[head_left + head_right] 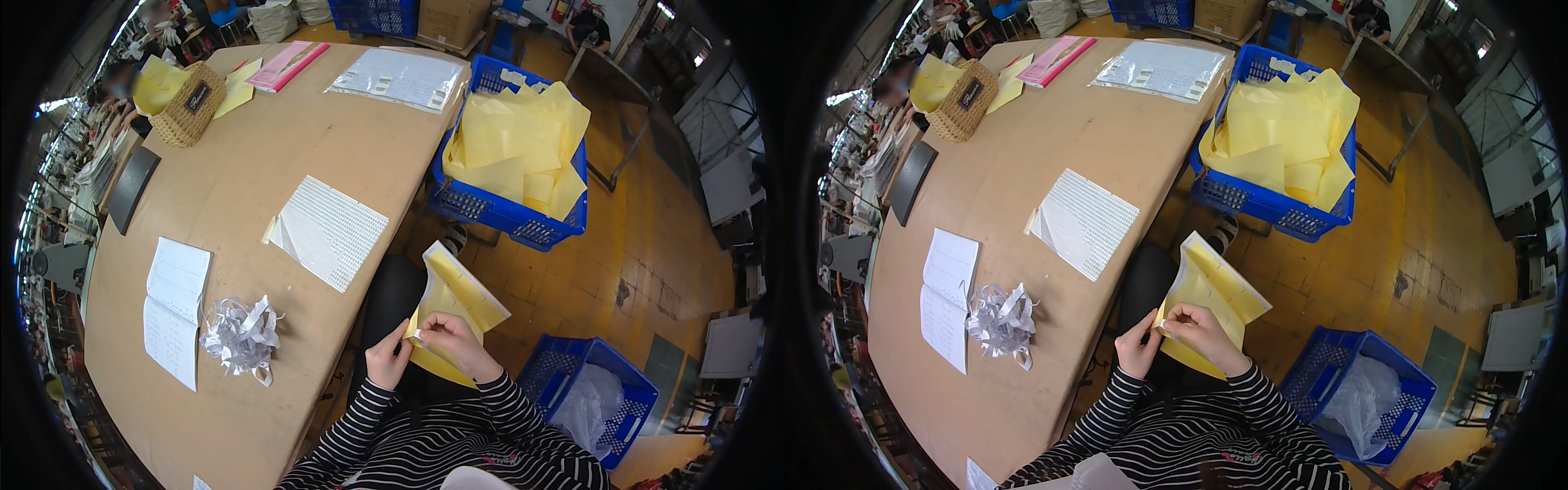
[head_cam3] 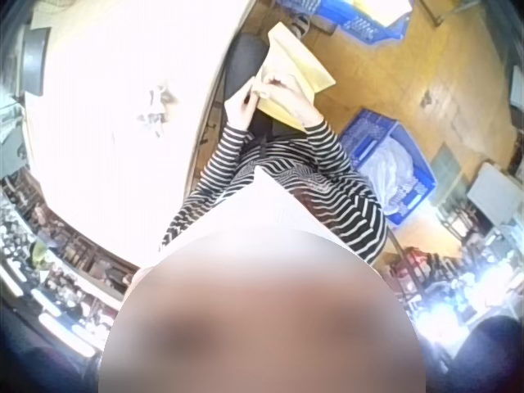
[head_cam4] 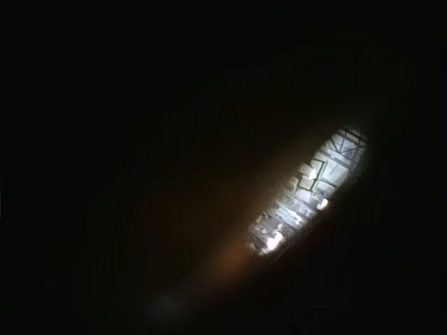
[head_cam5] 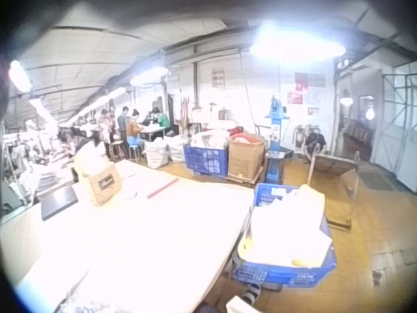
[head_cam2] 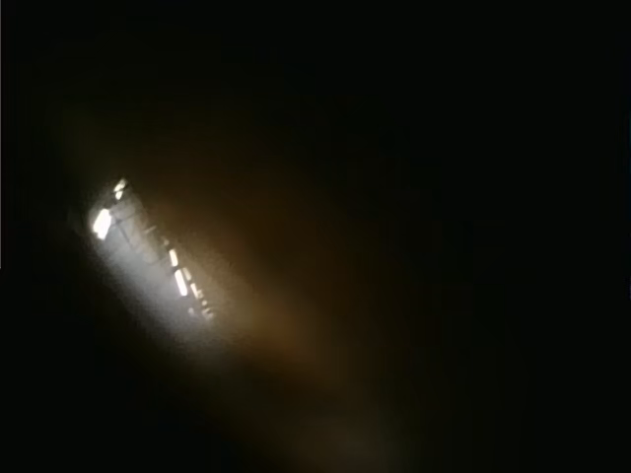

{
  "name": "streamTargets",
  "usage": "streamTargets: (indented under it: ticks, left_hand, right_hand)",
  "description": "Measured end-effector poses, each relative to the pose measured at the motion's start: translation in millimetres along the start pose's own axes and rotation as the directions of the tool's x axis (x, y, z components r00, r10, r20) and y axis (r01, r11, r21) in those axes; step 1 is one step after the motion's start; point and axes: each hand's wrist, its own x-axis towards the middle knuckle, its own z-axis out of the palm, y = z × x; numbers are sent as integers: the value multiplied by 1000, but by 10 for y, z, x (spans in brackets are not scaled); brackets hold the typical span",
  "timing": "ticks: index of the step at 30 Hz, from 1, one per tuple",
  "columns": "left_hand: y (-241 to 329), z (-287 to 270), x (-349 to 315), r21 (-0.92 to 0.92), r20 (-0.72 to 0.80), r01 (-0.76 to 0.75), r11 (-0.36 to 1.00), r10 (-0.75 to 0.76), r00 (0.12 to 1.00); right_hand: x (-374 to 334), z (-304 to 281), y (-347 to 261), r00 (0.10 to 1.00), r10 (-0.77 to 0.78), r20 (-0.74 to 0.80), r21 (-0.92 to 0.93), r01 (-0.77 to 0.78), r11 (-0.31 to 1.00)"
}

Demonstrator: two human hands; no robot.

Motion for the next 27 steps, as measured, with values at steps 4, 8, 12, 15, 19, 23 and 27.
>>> streamTargets:
  ticks: [4, 8, 12, 15, 19, 23, 27]
  left_hand:
    - [53, -24, 56, -58, -4, 53, 997, -54, 999]
    - [90, -42, 70, -121, 9, 220, 968, -221, 975]
    - [85, -63, 94, -224, 39, 349, 910, -350, 936]
    - [69, -70, 146, -375, 132, 560, 738, -556, 821]
    - [96, -22, 260, -623, 166, 473, 623, -486, 858]
    - [83, 9, 472, -679, 160, 516, 521, -582, 798]
    - [40, 24, 646, -729, 212, 554, 402, -637, 741]
  right_hand:
    - [-3, 27, -15, 948, -316, -44, -381, 276, 882]
    - [23, 10, 50, 855, -482, -189, -394, 384, 835]
    - [4, -38, 50, 751, -618, -232, -499, 454, 738]
    - [-39, -22, 3, 796, -561, -227, -378, 459, 804]
    - [-197, 24, -58, 931, -290, -221, -192, 250, 949]
    - [-494, -186, -190, 903, -430, 7, -292, 413, 862]
    - [-944, -547, -375, 873, -451, 185, -430, 484, 762]
